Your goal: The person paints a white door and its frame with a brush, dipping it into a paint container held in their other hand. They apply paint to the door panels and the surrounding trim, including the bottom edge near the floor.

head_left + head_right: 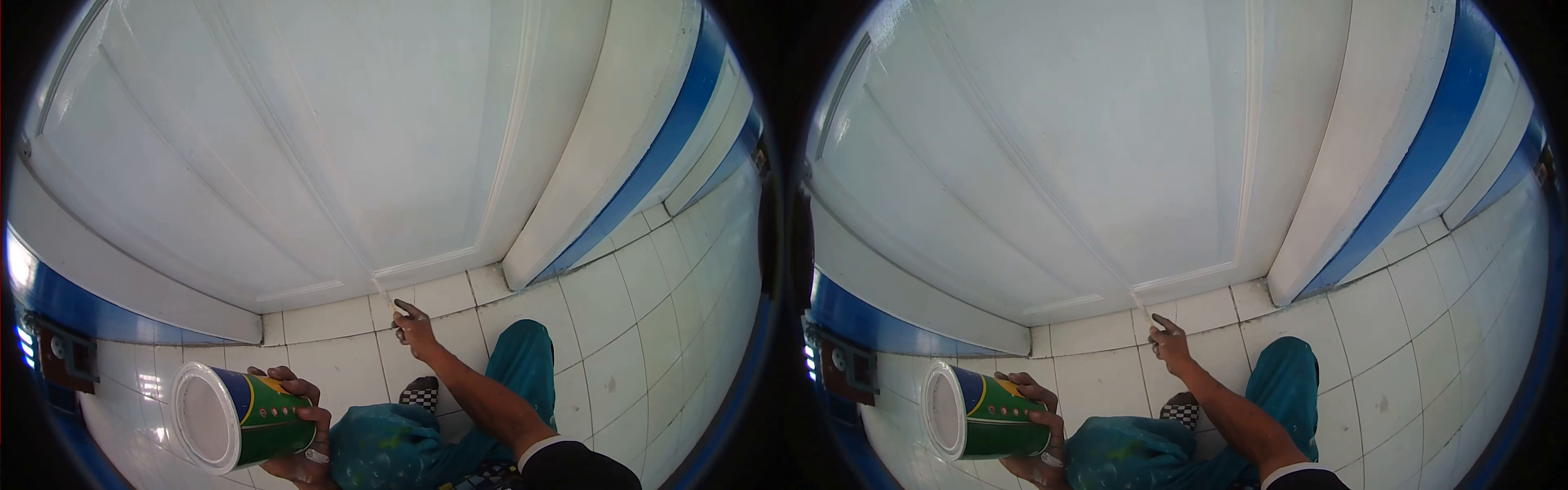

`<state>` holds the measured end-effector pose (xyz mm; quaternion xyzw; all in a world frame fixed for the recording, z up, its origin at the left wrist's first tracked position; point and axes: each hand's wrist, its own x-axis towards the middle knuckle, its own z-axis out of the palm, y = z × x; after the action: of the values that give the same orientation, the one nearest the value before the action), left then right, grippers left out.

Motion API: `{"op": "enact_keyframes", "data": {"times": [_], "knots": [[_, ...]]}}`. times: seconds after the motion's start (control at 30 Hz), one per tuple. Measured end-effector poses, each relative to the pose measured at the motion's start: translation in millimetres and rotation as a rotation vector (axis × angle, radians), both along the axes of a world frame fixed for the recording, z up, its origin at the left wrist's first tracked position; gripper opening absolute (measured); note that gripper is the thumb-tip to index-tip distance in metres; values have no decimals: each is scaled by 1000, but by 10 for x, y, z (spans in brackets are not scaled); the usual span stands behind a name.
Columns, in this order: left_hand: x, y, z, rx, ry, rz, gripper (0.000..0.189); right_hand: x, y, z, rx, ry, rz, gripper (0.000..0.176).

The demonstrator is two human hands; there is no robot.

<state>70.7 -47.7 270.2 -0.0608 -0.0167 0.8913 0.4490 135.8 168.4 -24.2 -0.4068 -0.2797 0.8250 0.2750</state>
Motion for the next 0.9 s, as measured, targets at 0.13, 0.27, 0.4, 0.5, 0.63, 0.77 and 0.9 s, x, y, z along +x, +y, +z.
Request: {"op": "enact_keyframes", "data": {"times": [0.13,0.27,0.4,0.5,0.63,0.77,0.9], "knots": [[-67,31,-94,15,27,-16,66,453,90,-33,48,-53,-220,49],[-93,70,-201,47,73,-38,67,425,-107,-41,98,-69,-89,45],[-47,39,-218,-22,105,-9,67,-232,-251,-58,425,-276,223,40],[-20,21,-136,-44,73,7,66,-508,-180,-43,402,-298,191,40],[-104,16,-220,22,215,-66,61,-287,-44,-109,313,-210,-51,40],[-158,-28,-295,-33,153,-47,59,-181,-270,11,209,-218,-135,41],[-114,12,-174,-54,144,-85,54,-549,-357,-10,379,-241,67,38]]}}
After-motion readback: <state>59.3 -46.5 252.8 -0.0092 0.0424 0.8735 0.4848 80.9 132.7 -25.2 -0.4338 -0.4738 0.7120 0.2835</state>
